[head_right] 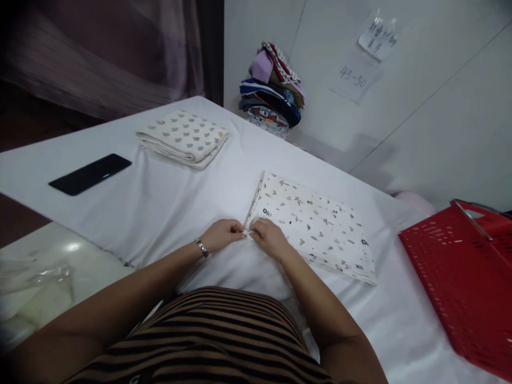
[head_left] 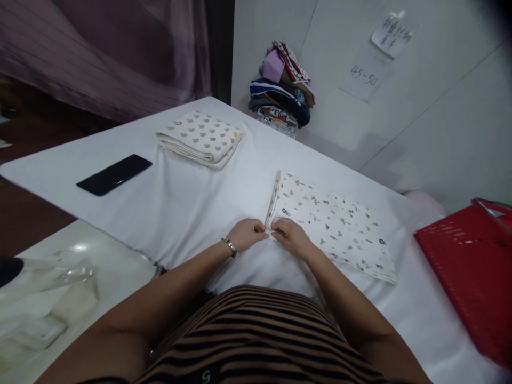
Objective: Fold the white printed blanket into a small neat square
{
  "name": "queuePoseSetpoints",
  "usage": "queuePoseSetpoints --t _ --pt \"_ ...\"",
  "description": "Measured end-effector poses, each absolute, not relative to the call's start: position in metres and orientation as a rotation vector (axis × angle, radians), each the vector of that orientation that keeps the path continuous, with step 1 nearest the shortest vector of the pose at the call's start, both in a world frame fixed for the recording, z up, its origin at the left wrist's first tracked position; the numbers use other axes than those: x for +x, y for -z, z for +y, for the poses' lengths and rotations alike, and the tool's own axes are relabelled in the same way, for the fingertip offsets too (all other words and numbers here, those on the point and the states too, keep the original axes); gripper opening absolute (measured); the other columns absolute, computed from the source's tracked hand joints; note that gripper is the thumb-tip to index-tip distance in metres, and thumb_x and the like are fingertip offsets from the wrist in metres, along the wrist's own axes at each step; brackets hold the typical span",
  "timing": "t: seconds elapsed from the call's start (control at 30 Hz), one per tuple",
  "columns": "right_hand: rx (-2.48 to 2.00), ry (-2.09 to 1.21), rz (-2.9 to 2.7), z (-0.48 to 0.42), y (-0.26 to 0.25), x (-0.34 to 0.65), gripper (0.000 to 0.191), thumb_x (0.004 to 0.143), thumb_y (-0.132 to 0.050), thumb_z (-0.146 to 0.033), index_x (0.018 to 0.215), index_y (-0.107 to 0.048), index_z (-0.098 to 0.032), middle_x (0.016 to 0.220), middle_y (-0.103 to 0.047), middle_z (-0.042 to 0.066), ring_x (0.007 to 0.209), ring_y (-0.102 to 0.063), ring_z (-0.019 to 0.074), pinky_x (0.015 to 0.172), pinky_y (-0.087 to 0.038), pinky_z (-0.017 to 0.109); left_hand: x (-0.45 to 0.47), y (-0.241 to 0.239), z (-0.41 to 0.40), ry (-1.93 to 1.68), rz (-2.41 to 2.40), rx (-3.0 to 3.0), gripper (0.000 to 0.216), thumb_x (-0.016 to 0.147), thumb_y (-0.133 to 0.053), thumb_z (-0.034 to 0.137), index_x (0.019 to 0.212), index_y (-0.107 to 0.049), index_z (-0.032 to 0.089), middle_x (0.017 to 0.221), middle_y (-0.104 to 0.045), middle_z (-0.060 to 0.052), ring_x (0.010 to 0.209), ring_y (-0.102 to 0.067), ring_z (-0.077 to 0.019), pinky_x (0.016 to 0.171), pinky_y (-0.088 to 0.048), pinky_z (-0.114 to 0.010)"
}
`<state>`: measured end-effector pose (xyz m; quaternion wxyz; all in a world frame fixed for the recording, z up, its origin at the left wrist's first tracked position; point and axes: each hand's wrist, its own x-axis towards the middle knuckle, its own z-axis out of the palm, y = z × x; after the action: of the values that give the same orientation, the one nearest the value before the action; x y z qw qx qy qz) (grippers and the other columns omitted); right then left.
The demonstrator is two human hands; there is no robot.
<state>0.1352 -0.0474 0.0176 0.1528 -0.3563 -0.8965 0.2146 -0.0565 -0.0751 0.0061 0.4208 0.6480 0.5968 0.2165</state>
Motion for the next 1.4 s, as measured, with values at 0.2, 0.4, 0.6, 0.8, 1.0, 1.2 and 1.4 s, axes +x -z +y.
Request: queuePoseSetpoints --t 0.2,0.4,0.6,0.8,1.0,1.2,1.4 --pt "-1.05 -0.313 -2.648 -0.056 -0.016 0.131 0.016 0.089 -0.044 -0.022 0.092 -0.059 -0.018 0.09 -0.06 0.008 0.088 -0.052 0.0189 0.078 -0.042 0.031 -0.056 -0.008 -0.076 -0.543 1.529 1.648 0.017 0.07 -0.058 0.034 0.076 -0.066 0.021 0.067 -0.064 0.003 0.066 -0.056 -0.0127 0.06 -0.037 -0.023" --pt "-1.014 -0.257 -2.702 -0.062 -0.017 0.133 0.02 0.091 -0.04 -0.023 0.089 -0.059 -0.018 0.087 -0.06 0.008 0.084 -0.051 0.0193 0.076 -0.041 0.032 -0.055 -0.011 -0.077 -0.536 1.539 1.66 0.017 0.07 -0.057 0.033 0.076 -0.067 0.02 0.07 -0.066 0.002 0.067 -0.056 -0.0129 0.061 -0.037 -0.024" --pt "-1.051 -0.192 -2.695 -0.066 -0.011 0.13 0.021 0.086 -0.052 -0.034 0.093 -0.057 -0.016 0.089 -0.058 0.009 0.085 -0.049 0.0215 0.075 -0.04 0.033 -0.056 -0.01 -0.077 -0.541 1.511 1.638 0.018 0.07 -0.057 0.033 0.075 -0.067 0.02 0.07 -0.065 0.002 0.067 -0.057 -0.0126 0.061 -0.038 -0.023" --pt "-1.137 -0.139 -2.63 -0.07 -0.005 0.127 0.017 0.085 -0.053 -0.033 0.089 -0.057 -0.017 0.087 -0.057 0.009 0.083 -0.049 0.0219 0.074 -0.04 0.034 -0.06 -0.002 -0.075 -0.584 1.432 1.528 0.021 0.066 -0.059 0.033 0.08 -0.067 0.019 0.071 -0.066 0.002 0.068 -0.058 -0.0134 0.065 -0.042 -0.024" --pt "-1.146 -0.228 -2.542 -0.07 -0.006 0.129 0.013 0.087 -0.047 -0.027 0.09 -0.056 -0.018 0.086 -0.058 0.008 0.084 -0.051 0.0209 0.075 -0.041 0.032 -0.061 -0.001 -0.076 -0.624 1.394 1.509 0.019 0.07 -0.054 0.028 0.08 -0.067 0.019 0.072 -0.066 0.001 0.068 -0.059 -0.0133 0.064 -0.043 -0.023" --pt "-1.18 -0.298 -2.455 -0.07 -0.011 0.134 0.01 0.086 -0.047 -0.026 0.089 -0.054 -0.02 0.085 -0.058 0.006 0.081 -0.052 0.0184 0.07 -0.041 0.028 -0.053 -0.014 -0.079 -0.511 1.738 1.728 0.02 0.075 -0.055 0.035 0.08 -0.064 0.019 0.081 -0.066 -0.004 0.077 -0.058 -0.0172 0.068 -0.04 -0.027" --pt "-1.186 -0.322 -2.429 -0.072 -0.013 0.133 0.009 0.086 -0.047 -0.026 0.086 -0.053 -0.02 0.082 -0.057 0.005 0.077 -0.052 0.0173 0.067 -0.041 0.027 -0.041 -0.017 -0.08 -0.35 1.801 1.837 0.029 0.077 -0.052 0.046 0.08 -0.064 0.019 0.086 -0.066 -0.007 0.084 -0.059 -0.0216 0.066 -0.039 -0.028"
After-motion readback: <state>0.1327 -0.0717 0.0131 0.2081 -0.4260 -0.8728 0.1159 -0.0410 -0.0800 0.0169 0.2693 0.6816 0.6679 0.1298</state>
